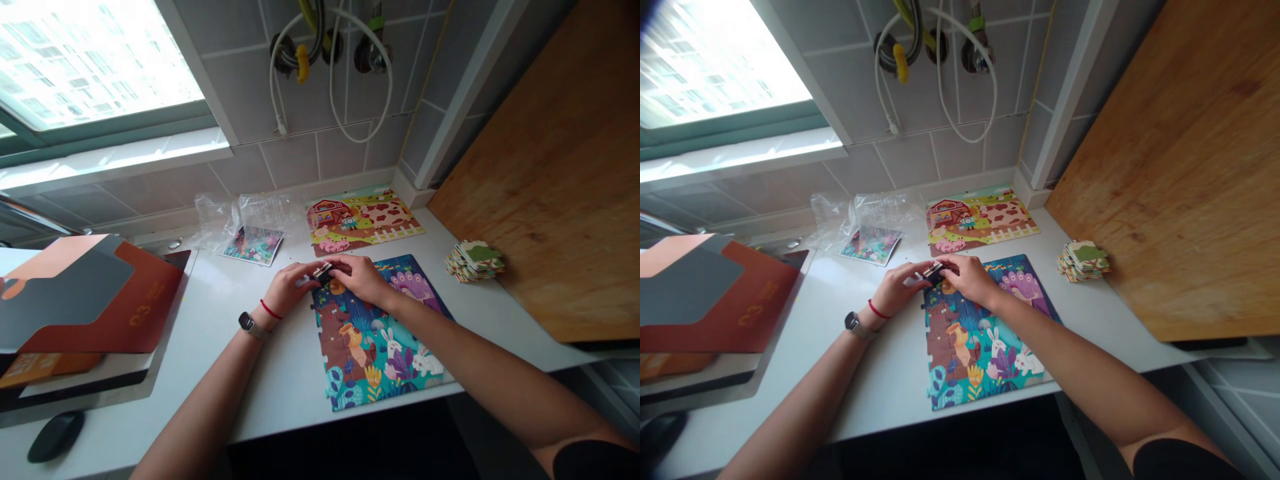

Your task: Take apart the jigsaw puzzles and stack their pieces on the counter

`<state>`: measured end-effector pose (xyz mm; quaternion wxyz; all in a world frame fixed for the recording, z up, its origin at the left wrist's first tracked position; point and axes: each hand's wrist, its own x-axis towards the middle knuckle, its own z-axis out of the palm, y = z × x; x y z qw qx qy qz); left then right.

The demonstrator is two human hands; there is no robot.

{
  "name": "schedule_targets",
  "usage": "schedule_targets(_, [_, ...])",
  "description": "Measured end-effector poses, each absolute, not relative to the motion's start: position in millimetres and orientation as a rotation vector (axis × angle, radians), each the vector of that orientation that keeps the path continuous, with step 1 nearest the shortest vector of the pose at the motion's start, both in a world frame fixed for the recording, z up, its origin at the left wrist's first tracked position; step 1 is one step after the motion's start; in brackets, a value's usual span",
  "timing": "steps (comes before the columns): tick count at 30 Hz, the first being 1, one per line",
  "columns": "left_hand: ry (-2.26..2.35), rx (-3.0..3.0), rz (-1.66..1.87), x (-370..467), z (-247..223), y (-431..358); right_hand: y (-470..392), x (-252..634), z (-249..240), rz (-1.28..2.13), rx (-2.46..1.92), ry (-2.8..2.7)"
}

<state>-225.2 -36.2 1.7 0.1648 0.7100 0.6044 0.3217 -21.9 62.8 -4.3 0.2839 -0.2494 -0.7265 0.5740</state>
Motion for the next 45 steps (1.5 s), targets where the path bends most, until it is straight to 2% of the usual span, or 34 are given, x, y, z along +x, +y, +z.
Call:
schedule_targets(5, [1.681,2.07,0.949,-226.5,-0.2,-36.7,68.7,-18.7,0.5,1.424,-0.663,-2.064])
schedule_targets(9, [1.742,2.096,0.838,-227.5,2.0,-37.9,69.0,-19.1,2.3,1.37,-0.648,-2.102])
schedule_targets(14, [1.912,2.132,0.635,-230.4,11.8,-42.8,68.3,-24.0,-5.0,1.319,-0.799,-1.92])
schedule_targets(18, [1.863,2.149,0.559,-227.1,14.7,-43.8,70.2,-26.3,-10.0,1.317,-0.841,-1.772])
schedule_targets(26, [1.908,1.961,0.642,-219.9,13.6,-39.3,65.7,-26.7,-7.0,1.314,-0.842,-1.693])
schedule_targets(31, [1.776,1.852,0.75,-218.5,16.4,-42.5,65.0,-27.8,-7.7,1.356,-0.836,-1.681])
schedule_targets(39, [1.669,1.486,0.947,-223.8,16.5,-43.8,60.1,-27.2,0.8,1.91,-0.727,-1.307])
schedule_targets(45, [1.562,1.285,1.09,-229.2,16.3,-43.9,58.4,-27.2,-2.0,1.781,-0.711,-1.6])
